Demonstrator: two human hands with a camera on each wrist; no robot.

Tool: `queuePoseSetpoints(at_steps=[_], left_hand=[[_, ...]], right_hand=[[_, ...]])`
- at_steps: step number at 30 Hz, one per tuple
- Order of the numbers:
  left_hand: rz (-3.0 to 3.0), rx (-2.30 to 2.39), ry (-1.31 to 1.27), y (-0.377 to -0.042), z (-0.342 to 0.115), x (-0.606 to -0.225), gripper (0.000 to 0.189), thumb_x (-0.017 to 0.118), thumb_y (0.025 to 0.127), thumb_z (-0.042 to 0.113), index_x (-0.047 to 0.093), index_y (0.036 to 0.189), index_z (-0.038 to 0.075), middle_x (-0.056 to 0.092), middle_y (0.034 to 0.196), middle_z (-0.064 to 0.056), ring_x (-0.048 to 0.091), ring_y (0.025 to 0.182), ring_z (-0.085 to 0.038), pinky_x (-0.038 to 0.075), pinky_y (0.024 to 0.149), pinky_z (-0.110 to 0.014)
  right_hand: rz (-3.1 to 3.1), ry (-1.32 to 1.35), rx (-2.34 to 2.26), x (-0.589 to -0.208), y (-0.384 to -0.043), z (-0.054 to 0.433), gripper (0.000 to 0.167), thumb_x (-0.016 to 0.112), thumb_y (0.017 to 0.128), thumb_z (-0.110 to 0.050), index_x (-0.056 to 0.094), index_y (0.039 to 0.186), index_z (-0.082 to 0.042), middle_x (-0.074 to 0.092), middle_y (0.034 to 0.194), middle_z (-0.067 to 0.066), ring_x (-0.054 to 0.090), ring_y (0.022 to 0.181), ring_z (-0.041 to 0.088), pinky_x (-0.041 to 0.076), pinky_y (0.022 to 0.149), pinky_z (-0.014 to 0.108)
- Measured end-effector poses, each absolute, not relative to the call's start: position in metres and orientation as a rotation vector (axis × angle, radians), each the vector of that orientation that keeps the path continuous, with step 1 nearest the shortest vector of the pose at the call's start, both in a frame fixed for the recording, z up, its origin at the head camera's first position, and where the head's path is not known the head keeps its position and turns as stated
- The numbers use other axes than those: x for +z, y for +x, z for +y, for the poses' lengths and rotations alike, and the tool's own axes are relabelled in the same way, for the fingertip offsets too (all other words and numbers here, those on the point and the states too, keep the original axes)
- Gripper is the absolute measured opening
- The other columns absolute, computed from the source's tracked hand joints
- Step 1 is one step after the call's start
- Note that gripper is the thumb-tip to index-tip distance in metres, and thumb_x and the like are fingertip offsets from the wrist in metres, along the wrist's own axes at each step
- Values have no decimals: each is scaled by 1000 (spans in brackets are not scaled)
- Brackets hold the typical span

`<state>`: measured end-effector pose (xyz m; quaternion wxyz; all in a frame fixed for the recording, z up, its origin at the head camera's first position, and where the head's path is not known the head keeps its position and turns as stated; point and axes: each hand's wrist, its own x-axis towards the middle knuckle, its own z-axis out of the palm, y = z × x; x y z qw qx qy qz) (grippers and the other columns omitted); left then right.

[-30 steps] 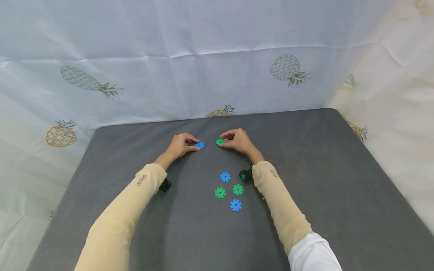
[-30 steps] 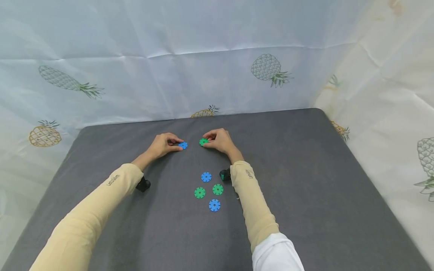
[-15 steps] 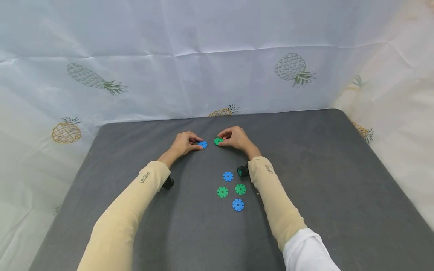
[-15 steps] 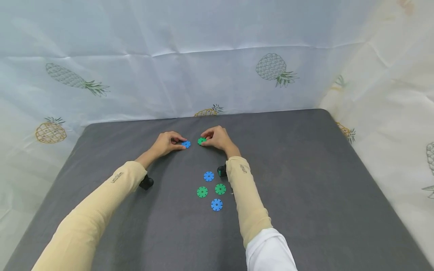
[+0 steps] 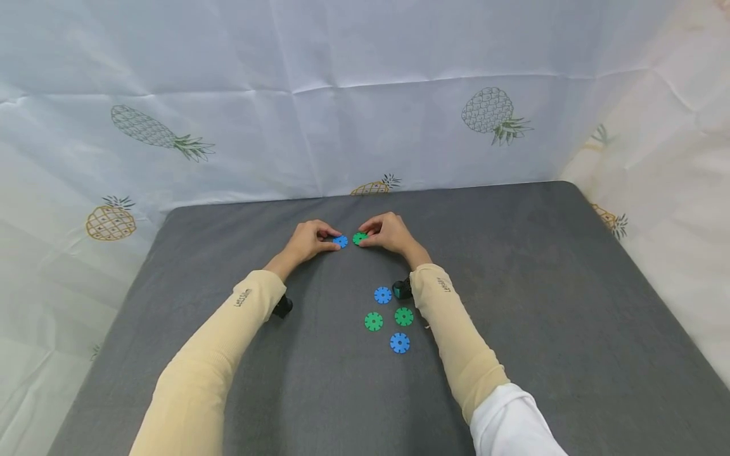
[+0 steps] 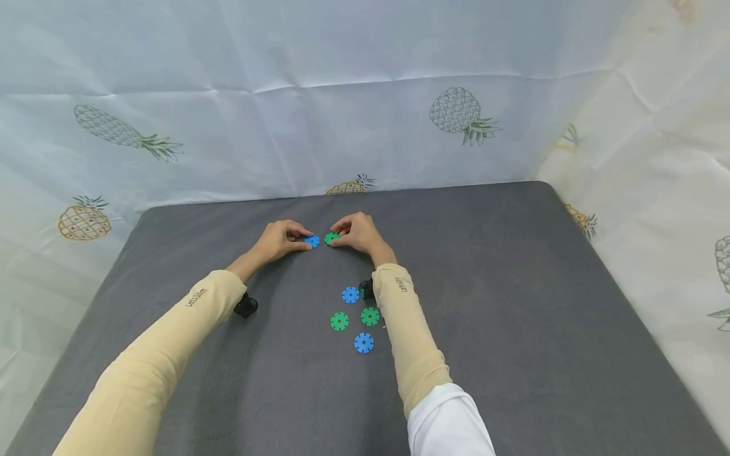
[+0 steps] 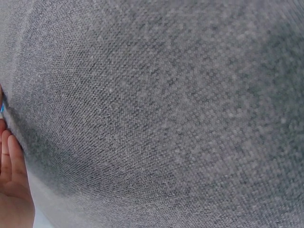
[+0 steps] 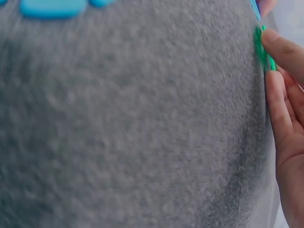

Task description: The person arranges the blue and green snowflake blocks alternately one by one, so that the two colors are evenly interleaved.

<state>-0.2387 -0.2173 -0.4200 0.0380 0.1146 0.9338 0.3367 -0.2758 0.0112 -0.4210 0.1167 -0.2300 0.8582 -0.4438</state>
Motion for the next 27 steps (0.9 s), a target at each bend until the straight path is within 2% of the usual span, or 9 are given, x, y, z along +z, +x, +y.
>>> queuePoseSetpoints(at_steps=[11,21,27], left_hand=[[2863,948,275,-235,-209,-410,30,78,82,20,74,109,8,63,114,-13,59,100,-27,47,86,-41],[2861,935,244,-233,-211,-412,31,79,81,21,74,110,8,63,114,-13,58,97,-27,47,85,-40],[2861,956,256,-235,-211,-412,31,79,81,22,75,109,9,63,115,-11,58,98,-25,47,85,-39]], right_hand=[[2543,-635,-1282,-423,-274,8,29,83,76,-16,75,103,-6,72,92,7,64,82,15,50,74,27],[2317,-634,-1419,-427,-281,15,32,80,79,-8,73,109,-4,71,104,10,64,87,16,50,79,29],[2129,-602,-1575,-426,-290,23,35,76,79,2,68,113,4,68,111,18,66,93,20,51,82,30]])
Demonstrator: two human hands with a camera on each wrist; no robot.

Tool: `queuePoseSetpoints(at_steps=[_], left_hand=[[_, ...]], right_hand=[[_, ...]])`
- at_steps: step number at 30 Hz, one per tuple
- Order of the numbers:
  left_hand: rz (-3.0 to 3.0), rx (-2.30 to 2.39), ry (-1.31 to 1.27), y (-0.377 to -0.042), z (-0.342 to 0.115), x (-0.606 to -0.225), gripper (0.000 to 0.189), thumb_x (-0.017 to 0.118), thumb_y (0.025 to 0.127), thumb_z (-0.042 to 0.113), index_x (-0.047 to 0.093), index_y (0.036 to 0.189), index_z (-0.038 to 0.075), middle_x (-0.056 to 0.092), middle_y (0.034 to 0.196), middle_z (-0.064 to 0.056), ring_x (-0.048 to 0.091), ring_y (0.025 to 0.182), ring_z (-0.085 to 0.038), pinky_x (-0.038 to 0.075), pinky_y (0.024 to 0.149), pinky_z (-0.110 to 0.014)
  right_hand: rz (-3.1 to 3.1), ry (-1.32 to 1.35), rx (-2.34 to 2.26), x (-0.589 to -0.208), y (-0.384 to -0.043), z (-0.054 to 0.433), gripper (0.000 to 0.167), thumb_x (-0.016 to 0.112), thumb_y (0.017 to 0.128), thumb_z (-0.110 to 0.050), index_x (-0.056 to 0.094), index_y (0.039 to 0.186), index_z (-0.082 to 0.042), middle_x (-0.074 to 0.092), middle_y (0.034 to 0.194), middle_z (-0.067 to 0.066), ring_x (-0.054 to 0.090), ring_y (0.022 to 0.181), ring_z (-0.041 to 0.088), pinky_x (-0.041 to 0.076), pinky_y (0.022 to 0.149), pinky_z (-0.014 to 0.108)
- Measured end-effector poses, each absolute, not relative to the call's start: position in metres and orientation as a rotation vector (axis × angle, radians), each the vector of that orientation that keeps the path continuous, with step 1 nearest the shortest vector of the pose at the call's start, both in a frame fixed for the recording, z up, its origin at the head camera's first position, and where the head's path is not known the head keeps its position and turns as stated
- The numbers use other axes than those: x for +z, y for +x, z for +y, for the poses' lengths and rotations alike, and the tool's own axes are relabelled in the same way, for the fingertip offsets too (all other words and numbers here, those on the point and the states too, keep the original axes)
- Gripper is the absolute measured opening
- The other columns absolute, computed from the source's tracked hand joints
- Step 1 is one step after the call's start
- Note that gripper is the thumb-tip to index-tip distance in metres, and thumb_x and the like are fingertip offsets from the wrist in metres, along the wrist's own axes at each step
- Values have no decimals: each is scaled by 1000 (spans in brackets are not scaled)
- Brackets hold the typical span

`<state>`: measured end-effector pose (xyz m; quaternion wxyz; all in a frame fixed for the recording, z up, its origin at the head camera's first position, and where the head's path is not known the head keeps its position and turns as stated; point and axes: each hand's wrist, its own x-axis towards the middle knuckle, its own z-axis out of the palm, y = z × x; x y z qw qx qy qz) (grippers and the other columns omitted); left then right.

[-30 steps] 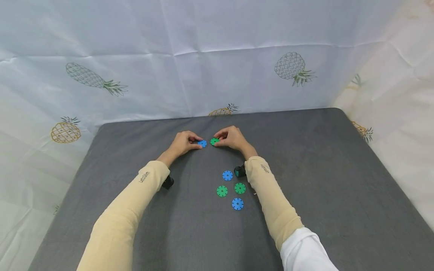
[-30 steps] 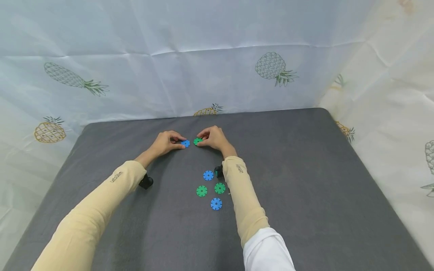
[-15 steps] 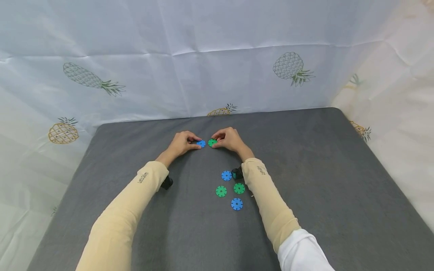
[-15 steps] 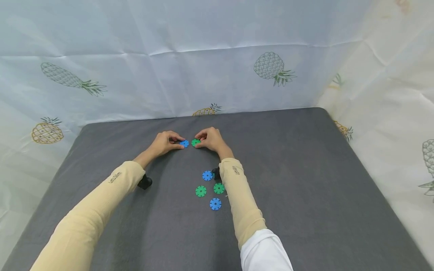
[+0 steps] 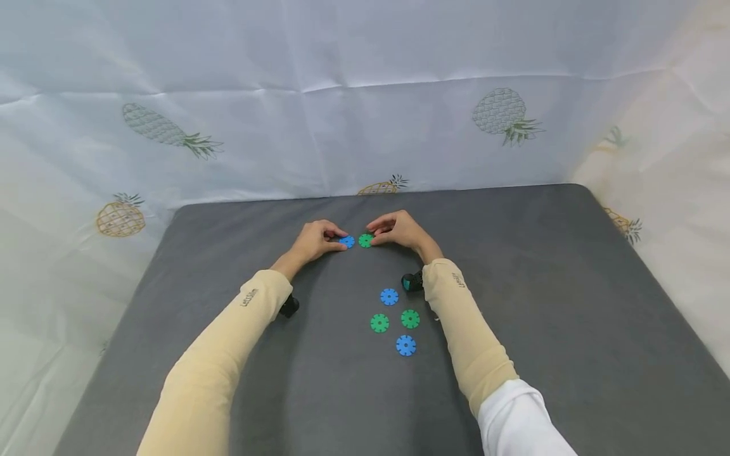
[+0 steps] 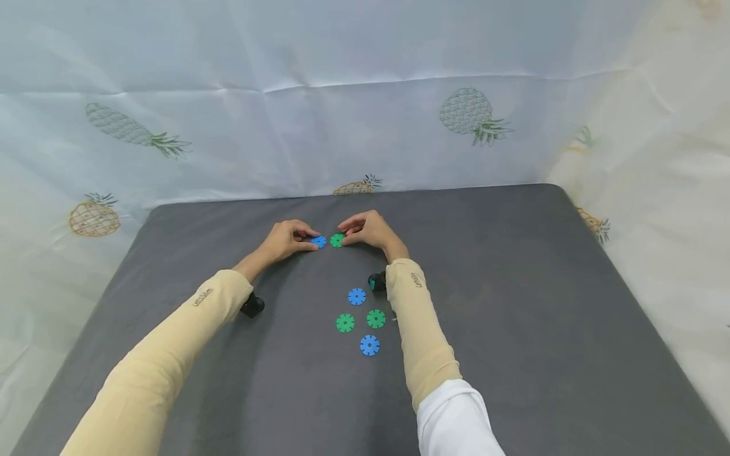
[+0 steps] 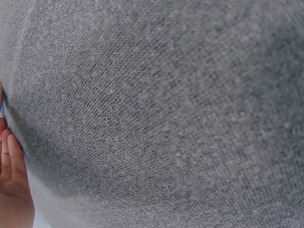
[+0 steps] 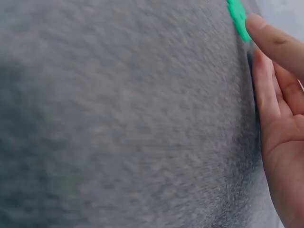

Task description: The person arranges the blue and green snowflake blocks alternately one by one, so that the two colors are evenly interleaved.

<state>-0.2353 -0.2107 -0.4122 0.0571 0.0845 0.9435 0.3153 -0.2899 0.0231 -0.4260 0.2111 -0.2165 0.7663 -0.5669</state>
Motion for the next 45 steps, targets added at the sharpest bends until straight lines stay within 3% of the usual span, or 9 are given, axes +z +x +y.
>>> queuePoseSetpoints(at_steps=[5,9,24,45], left_hand=[[2877,960,306,-237,-208,-413,31,79,81,21,74,109,8,64,114,-12,58,98,-26,47,85,-39],[2887,953,289,-237,-210,-412,31,79,81,21,75,108,8,64,114,-12,58,97,-26,47,85,-40],[2879,953,283,-236,-211,-413,30,79,81,21,75,109,9,63,113,-12,58,96,-25,47,84,-39],[2883,943,271,-235,-210,-413,32,79,81,22,74,110,9,64,114,-12,58,98,-26,47,85,-40]], right_hand=[[1971,-530,-1727,-427,-292,29,44,72,78,13,61,120,10,61,122,25,62,109,27,50,88,30],[1965,-545,-1736,-429,-291,25,45,73,76,14,62,119,10,60,122,25,60,112,30,50,89,29],[2230,-643,-1564,-432,-285,12,32,79,76,2,71,107,1,70,105,15,67,96,22,52,82,27],[2348,-702,-1385,-428,-287,6,27,80,77,-4,72,103,-1,71,102,11,64,90,18,51,80,27]])
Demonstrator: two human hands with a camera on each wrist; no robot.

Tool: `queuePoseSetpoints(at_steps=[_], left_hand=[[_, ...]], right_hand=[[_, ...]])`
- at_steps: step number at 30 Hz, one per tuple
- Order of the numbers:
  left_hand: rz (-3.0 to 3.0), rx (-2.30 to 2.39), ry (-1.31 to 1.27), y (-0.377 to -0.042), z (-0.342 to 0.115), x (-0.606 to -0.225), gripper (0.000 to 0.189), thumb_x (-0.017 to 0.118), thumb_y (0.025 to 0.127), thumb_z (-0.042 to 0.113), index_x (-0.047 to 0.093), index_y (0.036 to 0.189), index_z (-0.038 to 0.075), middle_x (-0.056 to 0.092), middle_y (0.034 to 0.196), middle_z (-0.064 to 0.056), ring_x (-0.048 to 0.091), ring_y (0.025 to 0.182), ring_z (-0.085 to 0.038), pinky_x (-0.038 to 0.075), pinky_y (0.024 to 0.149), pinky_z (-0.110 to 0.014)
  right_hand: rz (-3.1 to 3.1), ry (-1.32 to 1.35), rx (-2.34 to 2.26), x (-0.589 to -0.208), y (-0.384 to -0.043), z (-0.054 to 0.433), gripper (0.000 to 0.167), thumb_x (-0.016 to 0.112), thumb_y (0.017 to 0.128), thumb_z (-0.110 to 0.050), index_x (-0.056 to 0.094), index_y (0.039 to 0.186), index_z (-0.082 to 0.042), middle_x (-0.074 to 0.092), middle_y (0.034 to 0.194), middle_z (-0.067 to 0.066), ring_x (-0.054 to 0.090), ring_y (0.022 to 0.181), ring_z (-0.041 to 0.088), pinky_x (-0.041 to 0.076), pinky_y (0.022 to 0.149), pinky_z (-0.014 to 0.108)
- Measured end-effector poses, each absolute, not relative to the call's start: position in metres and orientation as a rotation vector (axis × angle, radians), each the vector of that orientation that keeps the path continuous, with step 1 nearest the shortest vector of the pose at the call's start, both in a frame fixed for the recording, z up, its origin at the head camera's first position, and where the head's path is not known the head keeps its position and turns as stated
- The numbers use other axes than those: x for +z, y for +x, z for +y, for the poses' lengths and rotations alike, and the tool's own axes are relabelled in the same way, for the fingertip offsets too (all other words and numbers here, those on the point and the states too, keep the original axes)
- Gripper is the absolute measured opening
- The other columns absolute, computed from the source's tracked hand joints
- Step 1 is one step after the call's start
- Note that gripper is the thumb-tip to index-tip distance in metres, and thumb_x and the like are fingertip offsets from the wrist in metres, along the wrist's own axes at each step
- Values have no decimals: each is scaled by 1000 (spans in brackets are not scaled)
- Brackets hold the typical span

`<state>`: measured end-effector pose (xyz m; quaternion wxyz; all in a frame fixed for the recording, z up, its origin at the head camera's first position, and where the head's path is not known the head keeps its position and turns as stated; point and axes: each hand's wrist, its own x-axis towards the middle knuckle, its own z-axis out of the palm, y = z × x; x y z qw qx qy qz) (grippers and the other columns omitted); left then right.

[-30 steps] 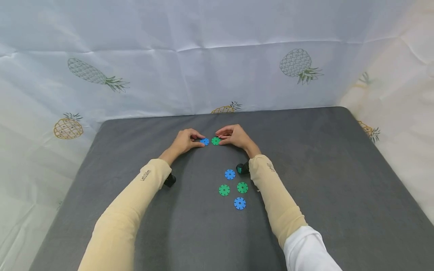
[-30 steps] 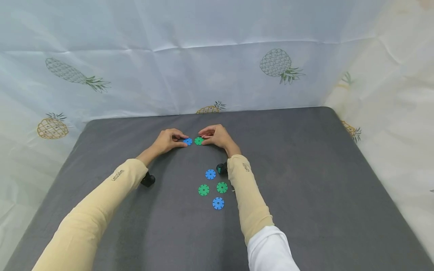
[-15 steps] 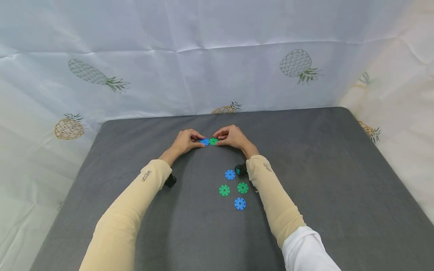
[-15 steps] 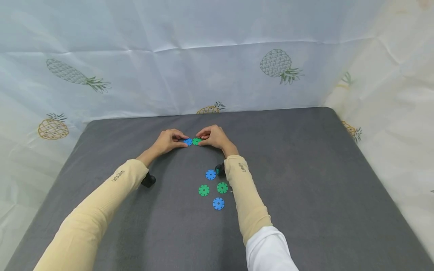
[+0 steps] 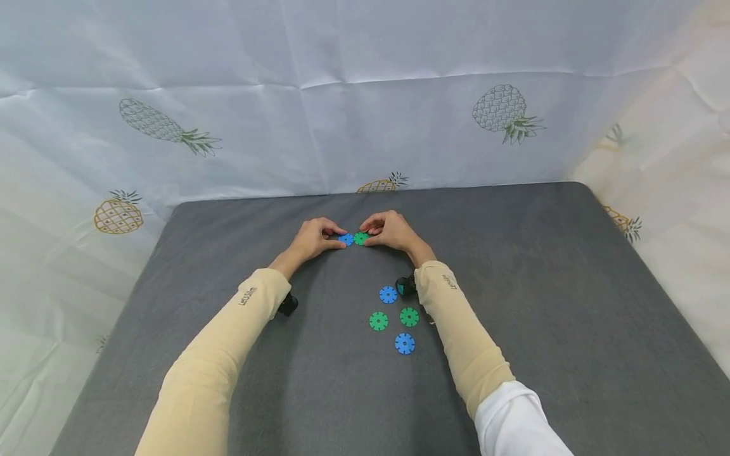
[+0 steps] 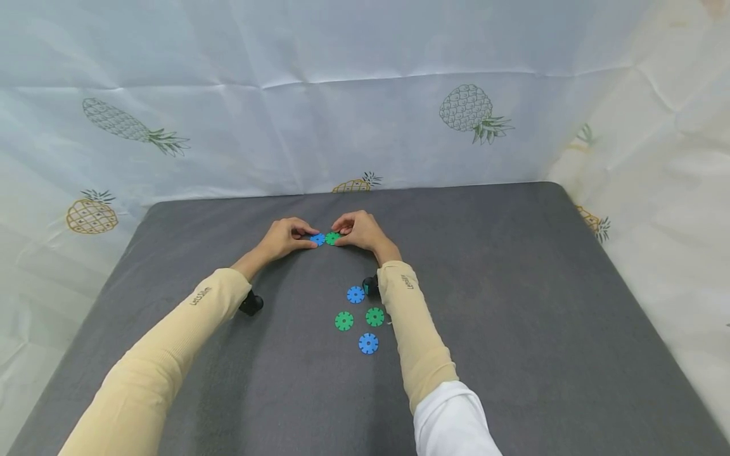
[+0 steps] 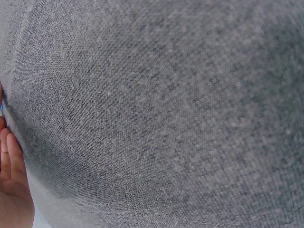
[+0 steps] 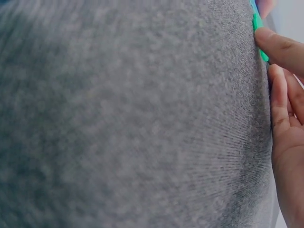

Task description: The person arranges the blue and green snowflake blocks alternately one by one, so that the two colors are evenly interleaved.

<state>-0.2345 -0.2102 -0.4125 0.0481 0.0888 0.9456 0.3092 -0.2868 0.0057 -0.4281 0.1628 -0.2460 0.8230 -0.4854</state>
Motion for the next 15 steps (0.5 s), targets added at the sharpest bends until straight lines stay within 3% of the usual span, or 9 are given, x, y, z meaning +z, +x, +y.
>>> queuePoseSetpoints(at_steps=[8,15], left_hand=[[2882,943,257,-234,-211,-411,31,79,81,23,75,109,11,63,115,-11,58,99,-25,47,85,-39],[2884,947,265,-234,-211,-410,31,79,81,22,75,109,9,63,113,-12,58,96,-26,47,84,-39]], right_hand=[[2273,-693,-1460,-426,-287,8,32,79,77,-1,70,108,2,69,105,15,64,92,21,51,82,29],[2080,-659,-1668,-426,-288,26,33,69,85,4,63,118,8,63,118,22,62,106,31,50,89,35]])
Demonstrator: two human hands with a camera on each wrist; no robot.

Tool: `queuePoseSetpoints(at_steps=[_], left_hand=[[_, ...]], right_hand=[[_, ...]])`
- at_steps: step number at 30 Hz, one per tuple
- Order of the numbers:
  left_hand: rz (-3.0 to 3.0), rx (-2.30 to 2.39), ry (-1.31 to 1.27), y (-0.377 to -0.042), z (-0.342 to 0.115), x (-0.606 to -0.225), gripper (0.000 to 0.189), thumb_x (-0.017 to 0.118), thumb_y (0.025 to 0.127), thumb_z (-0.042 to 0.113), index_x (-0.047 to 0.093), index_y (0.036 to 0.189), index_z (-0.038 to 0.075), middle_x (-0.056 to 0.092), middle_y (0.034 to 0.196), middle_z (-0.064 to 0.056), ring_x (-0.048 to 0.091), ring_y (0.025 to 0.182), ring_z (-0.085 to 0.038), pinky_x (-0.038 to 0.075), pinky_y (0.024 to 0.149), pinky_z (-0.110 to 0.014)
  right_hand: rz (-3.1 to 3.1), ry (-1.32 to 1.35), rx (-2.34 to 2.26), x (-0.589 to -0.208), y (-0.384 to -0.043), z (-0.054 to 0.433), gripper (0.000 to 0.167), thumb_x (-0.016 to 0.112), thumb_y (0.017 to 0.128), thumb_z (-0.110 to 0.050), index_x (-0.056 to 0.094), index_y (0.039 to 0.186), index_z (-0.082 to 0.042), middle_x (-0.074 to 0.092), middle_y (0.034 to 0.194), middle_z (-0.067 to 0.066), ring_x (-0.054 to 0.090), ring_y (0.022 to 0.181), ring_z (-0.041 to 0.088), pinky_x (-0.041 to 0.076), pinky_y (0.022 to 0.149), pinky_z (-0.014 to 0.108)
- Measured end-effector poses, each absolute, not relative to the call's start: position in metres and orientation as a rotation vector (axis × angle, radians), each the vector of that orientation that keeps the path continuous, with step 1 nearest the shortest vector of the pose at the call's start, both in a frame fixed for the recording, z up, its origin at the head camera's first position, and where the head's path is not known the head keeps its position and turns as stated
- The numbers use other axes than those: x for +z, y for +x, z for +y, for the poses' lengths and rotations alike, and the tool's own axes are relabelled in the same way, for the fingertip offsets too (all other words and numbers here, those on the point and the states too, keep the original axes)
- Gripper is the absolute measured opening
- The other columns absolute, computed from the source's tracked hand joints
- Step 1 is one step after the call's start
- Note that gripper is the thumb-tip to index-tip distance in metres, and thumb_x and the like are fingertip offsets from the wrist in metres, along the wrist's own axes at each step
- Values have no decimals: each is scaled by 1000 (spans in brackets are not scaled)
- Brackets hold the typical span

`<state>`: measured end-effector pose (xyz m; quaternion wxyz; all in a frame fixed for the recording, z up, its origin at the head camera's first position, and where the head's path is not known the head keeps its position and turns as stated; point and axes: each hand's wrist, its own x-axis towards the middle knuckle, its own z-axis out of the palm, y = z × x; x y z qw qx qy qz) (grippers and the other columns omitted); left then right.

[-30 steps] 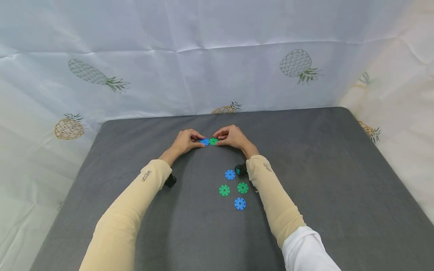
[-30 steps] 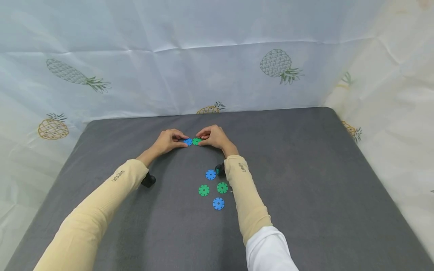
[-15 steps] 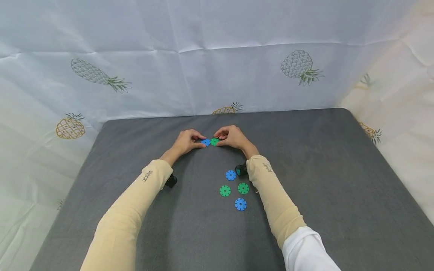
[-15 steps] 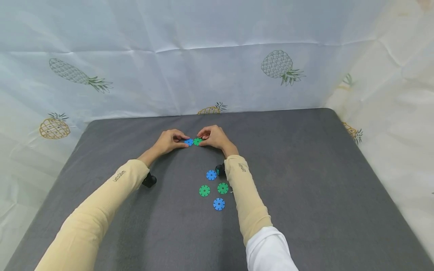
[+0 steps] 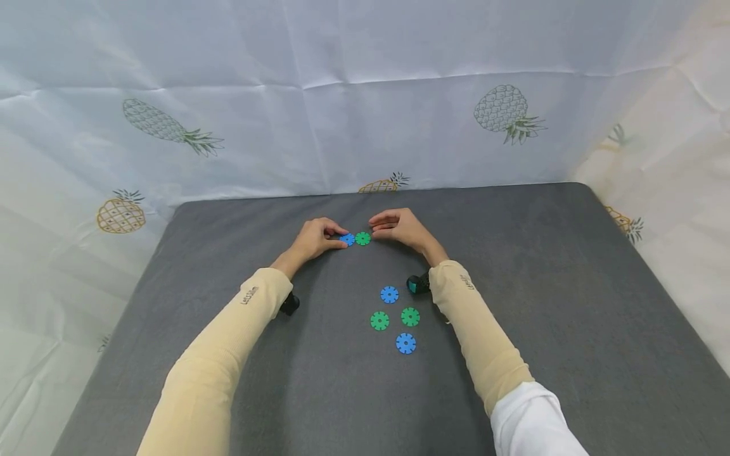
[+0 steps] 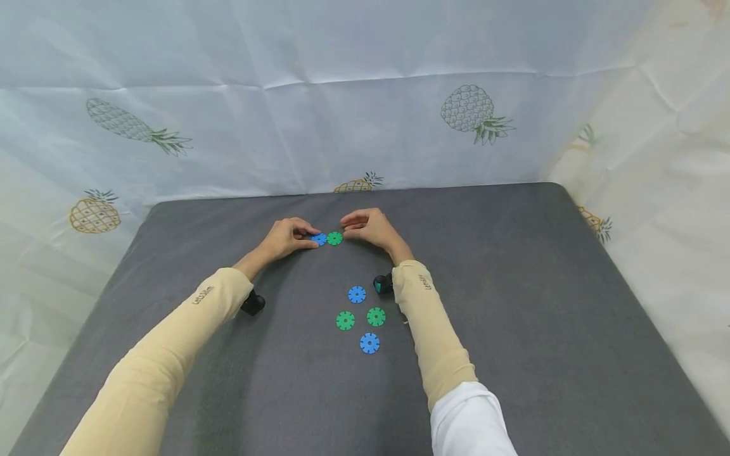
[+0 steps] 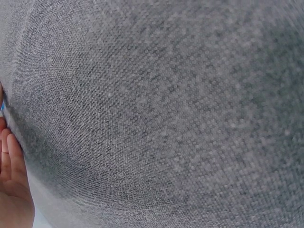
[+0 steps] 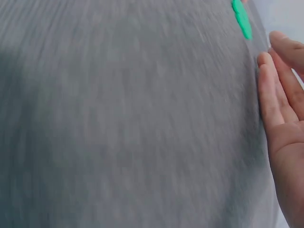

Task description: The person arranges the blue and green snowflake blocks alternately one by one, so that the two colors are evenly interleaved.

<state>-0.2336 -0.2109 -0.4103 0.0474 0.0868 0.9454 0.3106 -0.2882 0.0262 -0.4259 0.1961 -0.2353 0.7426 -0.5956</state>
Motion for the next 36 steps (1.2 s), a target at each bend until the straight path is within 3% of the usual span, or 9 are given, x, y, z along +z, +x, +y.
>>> queuePoseSetpoints(at_steps=[6,23,36], left_hand=[[2879,939,258,-235,-211,-413,31,79,81,22,75,109,10,63,116,-11,57,98,-25,46,85,-39],[2870,961,273,-232,-211,-412,31,79,81,21,74,109,8,63,115,-13,57,98,-27,46,84,-41],[2860,978,275,-234,-212,-414,30,79,81,20,75,109,9,63,114,-12,57,97,-25,46,84,-39]], right_hand=[[1988,-694,-1697,-417,-286,48,35,65,88,4,59,123,11,57,125,28,58,113,37,49,90,35],[1856,-731,-1811,-405,-256,79,37,65,88,6,57,123,12,52,125,36,53,113,47,49,91,40],[1791,-727,-1792,-410,-224,95,38,66,87,3,58,123,12,52,124,37,55,112,45,48,91,42]])
